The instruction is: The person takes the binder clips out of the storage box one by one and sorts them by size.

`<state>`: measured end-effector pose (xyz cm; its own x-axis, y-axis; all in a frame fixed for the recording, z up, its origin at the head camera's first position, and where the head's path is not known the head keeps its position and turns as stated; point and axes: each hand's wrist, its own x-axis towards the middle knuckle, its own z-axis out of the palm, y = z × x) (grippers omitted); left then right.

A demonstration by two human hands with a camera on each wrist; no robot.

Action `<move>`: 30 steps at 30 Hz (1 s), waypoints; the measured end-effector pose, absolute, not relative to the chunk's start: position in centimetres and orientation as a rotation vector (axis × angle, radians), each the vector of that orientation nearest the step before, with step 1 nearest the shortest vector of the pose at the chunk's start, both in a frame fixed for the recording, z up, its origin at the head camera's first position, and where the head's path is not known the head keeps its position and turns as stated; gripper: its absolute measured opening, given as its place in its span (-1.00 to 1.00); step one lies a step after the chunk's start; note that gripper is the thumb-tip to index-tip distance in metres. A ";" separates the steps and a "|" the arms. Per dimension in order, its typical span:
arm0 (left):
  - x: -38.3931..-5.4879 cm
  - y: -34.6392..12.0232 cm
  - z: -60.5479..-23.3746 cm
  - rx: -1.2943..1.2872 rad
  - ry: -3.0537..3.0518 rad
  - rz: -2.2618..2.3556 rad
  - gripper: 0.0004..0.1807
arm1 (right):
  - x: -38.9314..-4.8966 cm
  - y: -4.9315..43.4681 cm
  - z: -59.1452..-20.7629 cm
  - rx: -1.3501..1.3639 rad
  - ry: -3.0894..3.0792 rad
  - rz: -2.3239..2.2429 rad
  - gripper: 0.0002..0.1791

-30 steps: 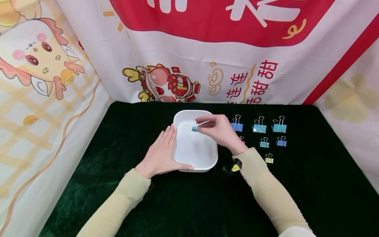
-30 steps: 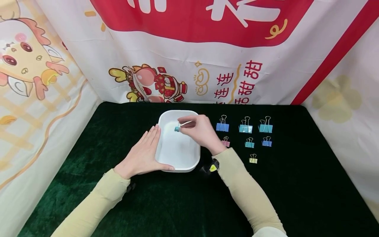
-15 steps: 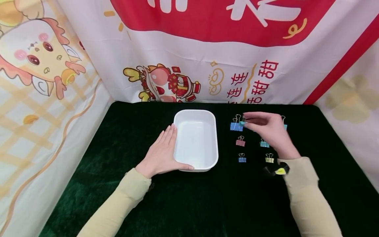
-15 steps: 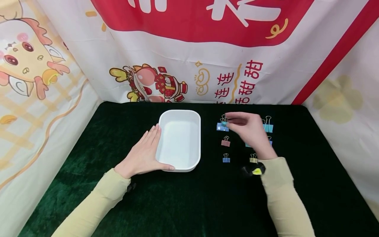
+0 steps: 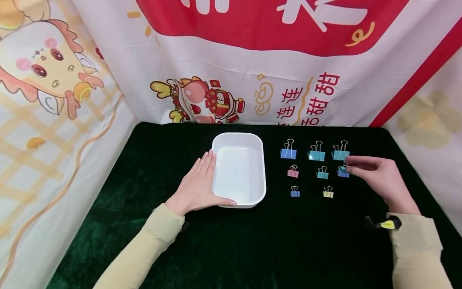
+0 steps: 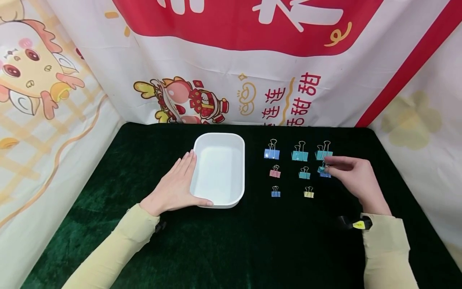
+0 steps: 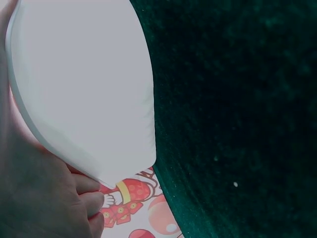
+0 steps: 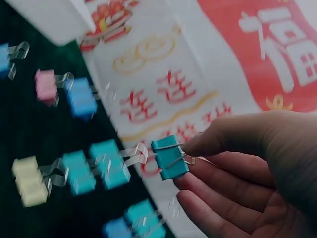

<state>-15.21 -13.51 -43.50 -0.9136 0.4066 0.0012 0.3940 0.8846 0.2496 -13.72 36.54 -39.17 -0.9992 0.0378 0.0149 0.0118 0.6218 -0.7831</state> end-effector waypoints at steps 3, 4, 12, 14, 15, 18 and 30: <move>-15.3 -13.5 -43.5 0.638 3.002 0.385 0.64 | -13.3 37.9 -40.4 -0.038 -2.899 1.310 -0.46; -15.3 -13.5 -43.6 0.638 3.002 0.387 0.64 | -13.2 38.2 -40.8 -0.033 -2.926 1.293 -0.47; -15.5 -13.5 -43.5 0.642 3.002 0.388 0.63 | -12.5 39.7 -43.4 0.003 -3.035 1.257 -0.48; -15.5 -13.5 -43.5 0.643 3.004 0.385 0.63 | -12.4 39.8 -43.8 0.017 -3.050 1.255 -0.48; -15.5 -13.5 -43.5 0.642 3.005 0.378 0.64 | -12.4 39.8 -43.9 0.029 -3.055 1.249 -0.49; -15.4 -13.5 -43.4 0.641 3.004 0.379 0.65 | -12.3 39.7 -44.1 0.065 -3.061 1.234 -0.50; -15.5 -13.9 -43.5 0.649 3.008 0.424 0.57 | -13.2 40.7 -43.3 -0.075 -2.812 1.073 -0.29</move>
